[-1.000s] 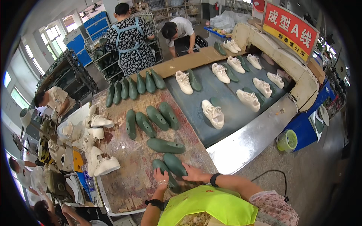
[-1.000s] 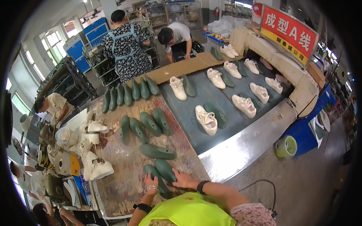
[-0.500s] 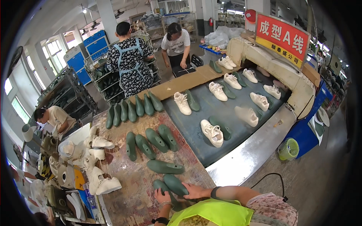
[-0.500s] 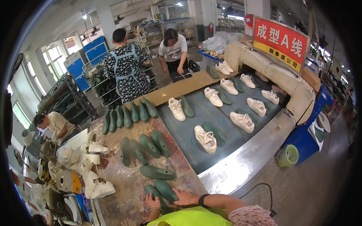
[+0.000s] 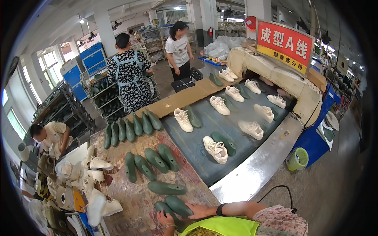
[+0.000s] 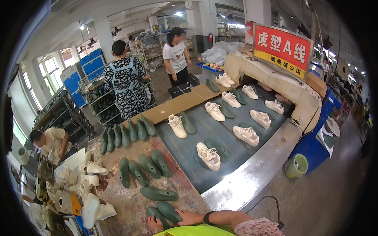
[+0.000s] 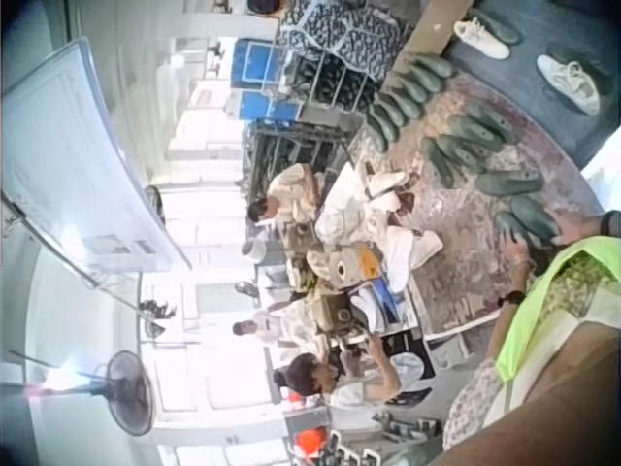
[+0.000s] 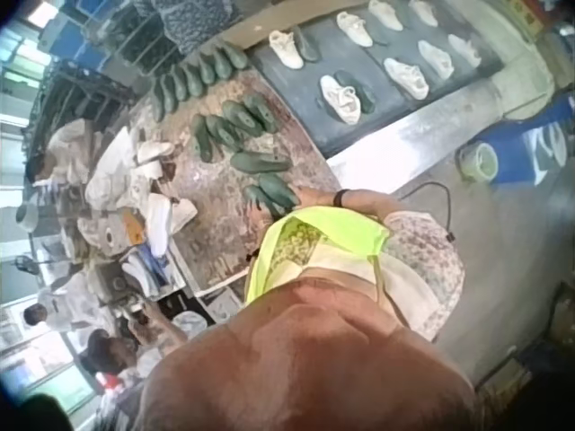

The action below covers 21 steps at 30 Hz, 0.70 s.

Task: Sorting shoes and shoe lasts and placing them onto a conveyor belt in a manufacturing facility.

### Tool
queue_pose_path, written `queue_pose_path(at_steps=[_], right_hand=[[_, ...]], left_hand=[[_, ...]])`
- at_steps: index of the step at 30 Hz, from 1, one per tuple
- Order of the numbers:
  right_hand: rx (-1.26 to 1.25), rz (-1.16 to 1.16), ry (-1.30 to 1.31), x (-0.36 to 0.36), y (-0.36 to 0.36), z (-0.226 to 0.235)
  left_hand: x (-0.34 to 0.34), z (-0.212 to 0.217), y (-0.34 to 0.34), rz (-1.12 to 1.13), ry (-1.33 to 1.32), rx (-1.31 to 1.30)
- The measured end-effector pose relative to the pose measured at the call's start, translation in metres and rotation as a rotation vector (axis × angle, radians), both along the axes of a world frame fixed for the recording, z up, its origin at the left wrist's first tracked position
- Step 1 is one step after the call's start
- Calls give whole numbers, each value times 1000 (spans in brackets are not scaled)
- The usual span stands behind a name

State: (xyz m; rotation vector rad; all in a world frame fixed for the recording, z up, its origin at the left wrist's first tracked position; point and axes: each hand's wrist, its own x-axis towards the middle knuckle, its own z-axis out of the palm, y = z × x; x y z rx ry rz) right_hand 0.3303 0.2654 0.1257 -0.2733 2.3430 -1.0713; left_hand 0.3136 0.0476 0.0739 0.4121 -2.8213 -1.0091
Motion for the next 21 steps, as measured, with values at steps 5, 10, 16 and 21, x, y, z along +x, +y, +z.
queue_pose_path(at_steps=[5, 10, 16, 21], right_hand=[[-57, 9, 49, 2, 1, -14], [-18, 16, 1, 0, 0, 3], [-15, 35, -23, 1, 0, 6], [-7, 18, -22, 3, -1, 8]], left_hand=[[-4, -4, -1, 42, -72, -21], [-2, 4, -2, 13, -63, -1], [0, 1, -1, 19, -27, -13], [2, -5, -4, -10, 32, -23]])
